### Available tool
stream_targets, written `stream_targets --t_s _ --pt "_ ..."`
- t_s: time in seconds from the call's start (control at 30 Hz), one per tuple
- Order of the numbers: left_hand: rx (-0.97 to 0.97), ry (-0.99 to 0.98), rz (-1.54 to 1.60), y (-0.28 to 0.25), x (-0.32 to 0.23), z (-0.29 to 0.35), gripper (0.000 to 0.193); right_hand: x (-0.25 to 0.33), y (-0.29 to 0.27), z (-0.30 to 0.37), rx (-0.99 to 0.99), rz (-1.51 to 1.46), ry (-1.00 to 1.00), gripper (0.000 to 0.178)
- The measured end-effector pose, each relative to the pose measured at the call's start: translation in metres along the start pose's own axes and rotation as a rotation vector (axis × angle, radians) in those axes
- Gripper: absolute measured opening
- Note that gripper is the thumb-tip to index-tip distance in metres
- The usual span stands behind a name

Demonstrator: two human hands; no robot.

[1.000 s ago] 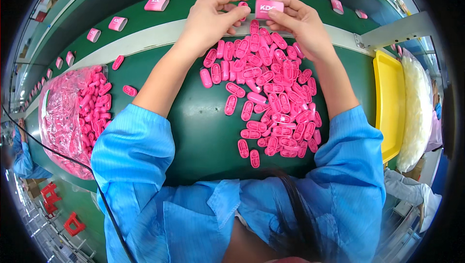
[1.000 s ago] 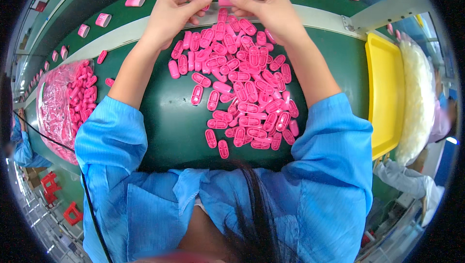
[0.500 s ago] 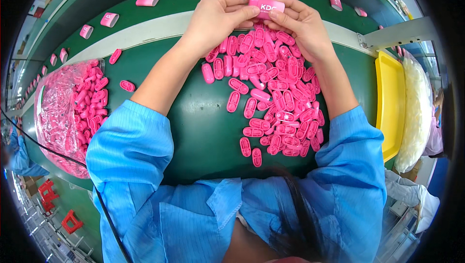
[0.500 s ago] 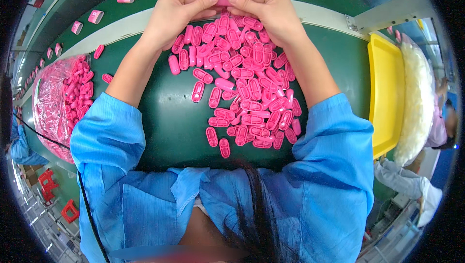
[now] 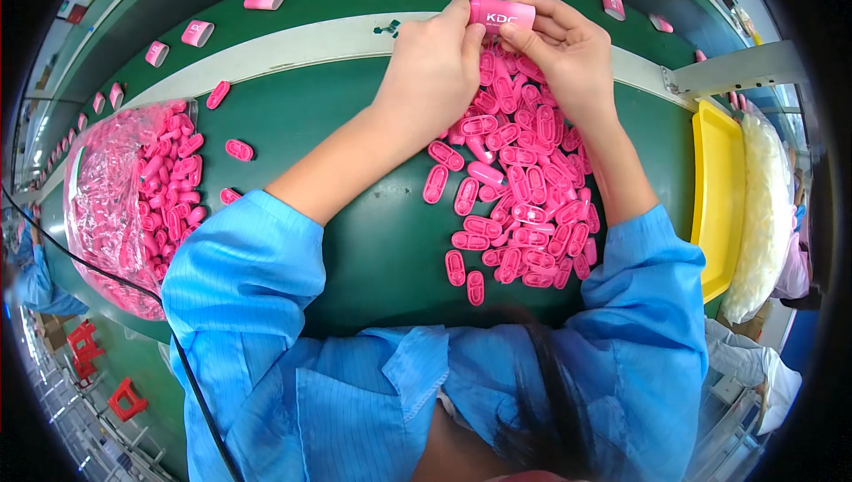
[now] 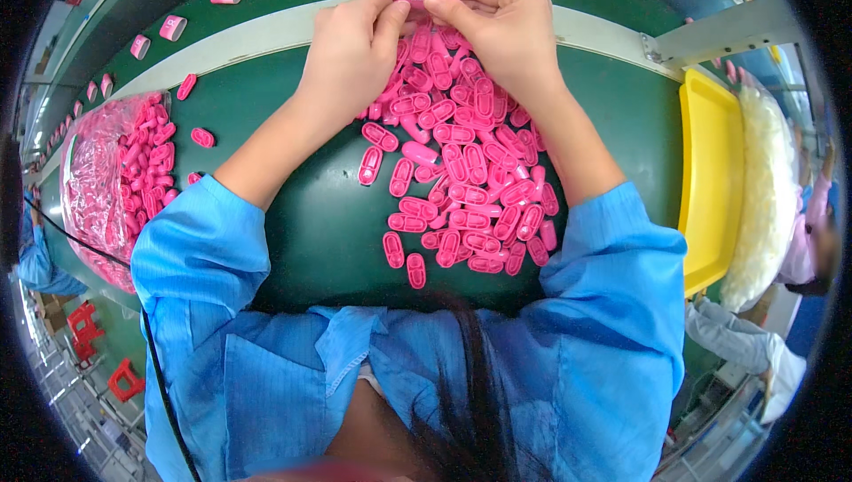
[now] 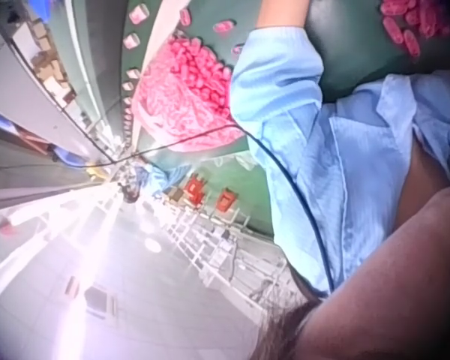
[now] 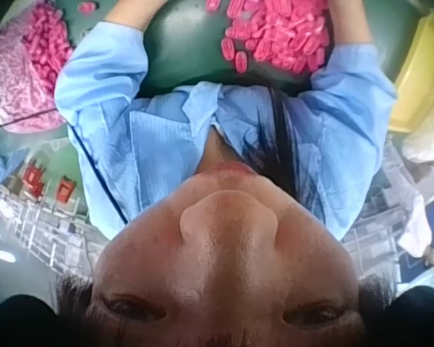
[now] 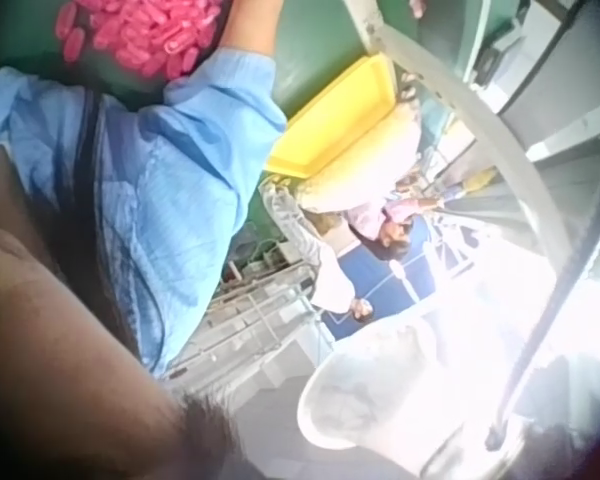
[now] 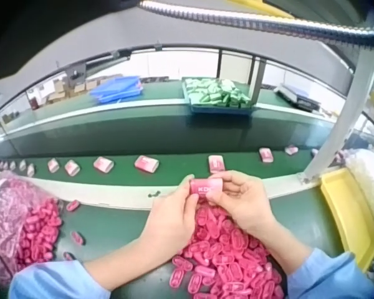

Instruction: The person assembles small pink plastic parts by hand on a production line workspace.

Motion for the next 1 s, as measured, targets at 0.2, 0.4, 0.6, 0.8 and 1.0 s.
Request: stream_targets --t_s 0.2,0.4,0.6,0.8,1.0 --pt "-0.073 0.053 -0.094 -0.005 -0.005 -0.006 0.022 0.009 0.011 0.002 -0.092 0.003 -0.081 0.029" --pt "0.129 -0.379 0.295 -0.003 0.049 -0.048 0.026 0.010 -0.009 -0.049 -0.087 0.420 -0.040 0.035" --pt "0.132 -0.156 -0.441 -0.006 0.085 -0.075 0.036 -0.028 -0.028 -0.094 -0.134 0.997 -0.244 0.039" --pt "0.252 -0.010 -0.446 -0.003 0.030 -0.047 0.035 -0.023 -0.050 -0.061 -0.153 0.625 0.056 0.033" --pt "0.442 -0.063 -0.161 0.014 0.024 -0.031 0.027 -0.023 -0.047 -0.026 -0.003 -0.038 0.201 0.036"
Point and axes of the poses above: each hand's wrist, its own z-axis away from the middle knuckle, its own y-axis out of the palm, x = y × z, the point moved 5 cm from there along -z, towards the middle knuckle, and after that the axes turned 7 degrees about y, right-handed, at the moved point
